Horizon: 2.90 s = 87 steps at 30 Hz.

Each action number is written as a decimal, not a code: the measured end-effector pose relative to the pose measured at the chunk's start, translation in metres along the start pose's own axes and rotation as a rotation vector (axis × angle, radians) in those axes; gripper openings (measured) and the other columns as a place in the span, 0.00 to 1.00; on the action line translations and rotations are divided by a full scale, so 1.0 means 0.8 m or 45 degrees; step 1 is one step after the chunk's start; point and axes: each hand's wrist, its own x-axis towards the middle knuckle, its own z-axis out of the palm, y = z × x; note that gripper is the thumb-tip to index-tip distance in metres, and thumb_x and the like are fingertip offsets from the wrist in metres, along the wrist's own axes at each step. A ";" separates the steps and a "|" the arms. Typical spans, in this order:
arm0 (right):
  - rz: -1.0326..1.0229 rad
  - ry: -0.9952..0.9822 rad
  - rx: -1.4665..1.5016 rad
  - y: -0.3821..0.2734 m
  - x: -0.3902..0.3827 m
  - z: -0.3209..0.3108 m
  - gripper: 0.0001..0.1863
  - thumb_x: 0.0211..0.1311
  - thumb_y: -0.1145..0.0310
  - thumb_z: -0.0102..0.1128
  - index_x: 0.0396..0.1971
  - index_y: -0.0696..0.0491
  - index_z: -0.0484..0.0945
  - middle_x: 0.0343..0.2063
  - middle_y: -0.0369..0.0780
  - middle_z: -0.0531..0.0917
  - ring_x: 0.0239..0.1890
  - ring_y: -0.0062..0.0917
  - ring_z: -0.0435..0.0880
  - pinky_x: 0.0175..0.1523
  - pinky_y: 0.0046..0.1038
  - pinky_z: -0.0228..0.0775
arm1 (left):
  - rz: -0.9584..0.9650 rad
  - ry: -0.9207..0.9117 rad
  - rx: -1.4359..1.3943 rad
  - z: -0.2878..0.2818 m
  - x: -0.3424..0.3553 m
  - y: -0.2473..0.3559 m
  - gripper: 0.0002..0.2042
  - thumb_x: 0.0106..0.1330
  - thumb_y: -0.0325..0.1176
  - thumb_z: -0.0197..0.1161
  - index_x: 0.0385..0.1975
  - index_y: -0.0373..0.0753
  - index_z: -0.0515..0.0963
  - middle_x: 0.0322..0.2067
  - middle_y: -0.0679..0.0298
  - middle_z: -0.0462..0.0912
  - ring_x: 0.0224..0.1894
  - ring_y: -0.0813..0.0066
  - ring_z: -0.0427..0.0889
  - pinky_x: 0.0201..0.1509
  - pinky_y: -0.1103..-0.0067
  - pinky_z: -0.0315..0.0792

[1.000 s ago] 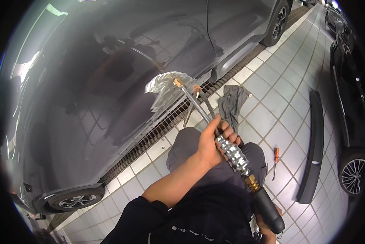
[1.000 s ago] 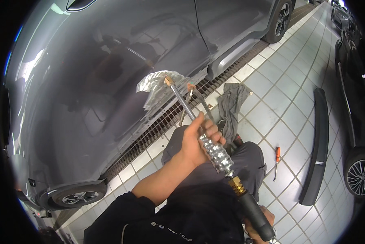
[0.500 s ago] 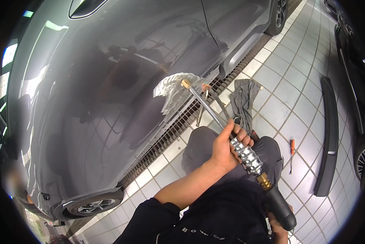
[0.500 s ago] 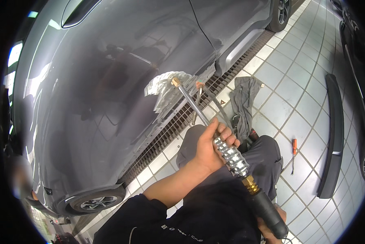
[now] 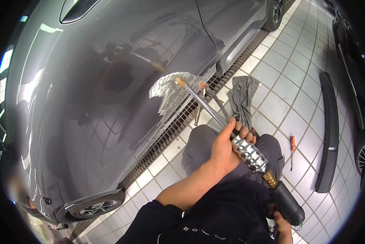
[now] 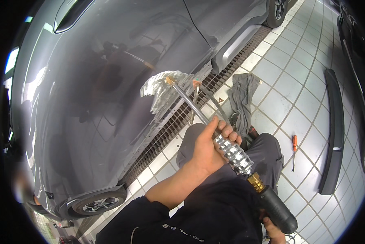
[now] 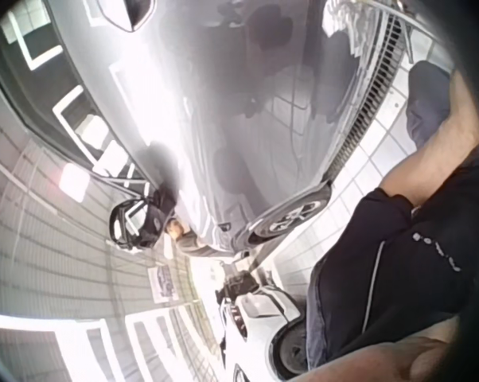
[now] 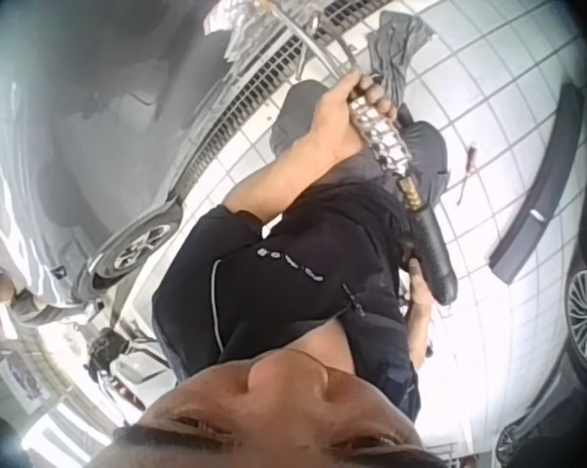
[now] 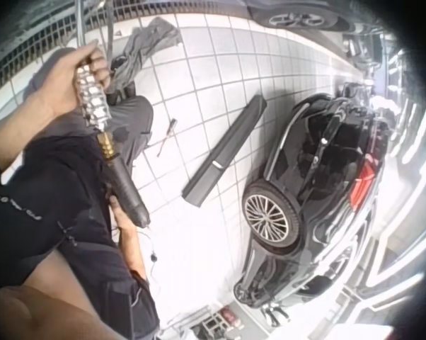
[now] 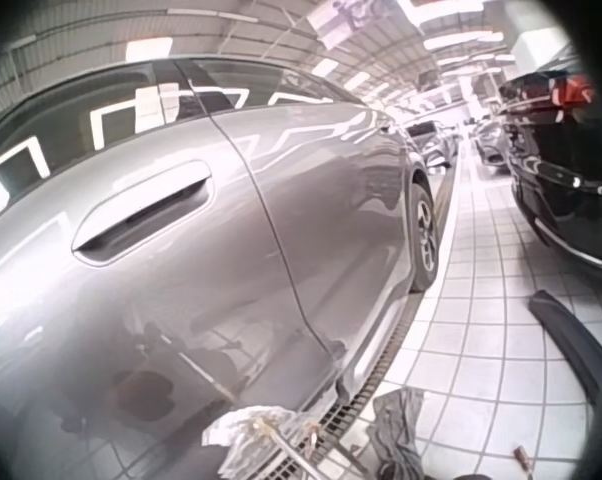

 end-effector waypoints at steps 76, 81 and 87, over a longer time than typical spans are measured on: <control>-0.452 -0.118 -0.438 -0.001 0.039 -0.003 0.14 0.43 0.72 0.63 0.33 0.59 0.81 0.25 0.38 0.83 0.27 0.23 0.82 0.36 0.24 0.75 | 0.194 0.226 0.141 -0.003 -0.007 0.012 0.18 0.68 0.47 0.58 0.20 0.47 0.63 0.22 0.72 0.68 0.27 0.75 0.72 0.42 0.71 0.74; -0.369 -0.201 -0.228 -0.011 0.036 0.008 0.14 0.46 0.72 0.65 0.36 0.59 0.81 0.26 0.38 0.84 0.27 0.22 0.83 0.36 0.24 0.75 | 0.216 0.284 0.120 -0.006 -0.007 0.000 0.18 0.69 0.48 0.56 0.21 0.47 0.63 0.21 0.72 0.66 0.26 0.76 0.69 0.41 0.72 0.73; -0.095 -0.092 0.243 0.006 0.027 0.017 0.20 0.55 0.63 0.67 0.44 0.59 0.78 0.31 0.42 0.83 0.24 0.26 0.80 0.33 0.28 0.75 | 0.176 0.257 0.091 -0.003 -0.005 -0.001 0.15 0.69 0.43 0.57 0.27 0.42 0.64 0.28 0.64 0.71 0.34 0.68 0.73 0.50 0.68 0.74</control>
